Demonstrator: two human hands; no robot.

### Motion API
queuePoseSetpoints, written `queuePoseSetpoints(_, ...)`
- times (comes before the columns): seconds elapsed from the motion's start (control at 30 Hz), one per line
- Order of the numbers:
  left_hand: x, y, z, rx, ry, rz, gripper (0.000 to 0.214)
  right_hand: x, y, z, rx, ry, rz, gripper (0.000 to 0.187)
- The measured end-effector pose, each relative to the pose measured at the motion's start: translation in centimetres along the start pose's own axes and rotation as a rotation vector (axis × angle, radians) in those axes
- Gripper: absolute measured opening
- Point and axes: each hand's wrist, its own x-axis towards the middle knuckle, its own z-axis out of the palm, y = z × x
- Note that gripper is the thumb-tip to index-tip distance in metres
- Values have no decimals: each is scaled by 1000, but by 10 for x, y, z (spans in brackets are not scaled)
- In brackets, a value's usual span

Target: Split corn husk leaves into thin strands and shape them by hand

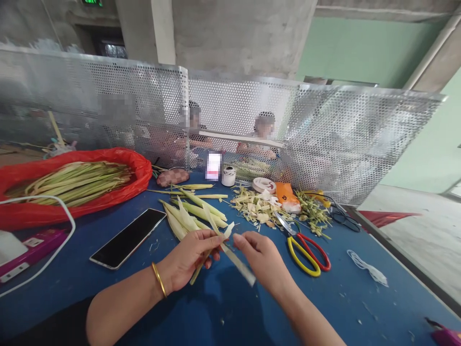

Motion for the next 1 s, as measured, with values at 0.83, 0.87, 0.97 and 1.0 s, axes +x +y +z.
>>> queuePoseSetpoints(0.83,-8,-1,4,175,-231,-138,20,-8,-2,29,451,182,91,27)
queuePoseSetpoints(0.87,-8,-2,4,172,-230,-143,19,-9,-1,30,453,178,93,26)
queuePoseSetpoints(0.97,-7,-5,5,166,-229,-158,19,-8,3,33,440,179,88,24)
queuePoseSetpoints(1.0,-7,-6,5,159,-223,-160,20,-7,5,33,433,184,86,25)
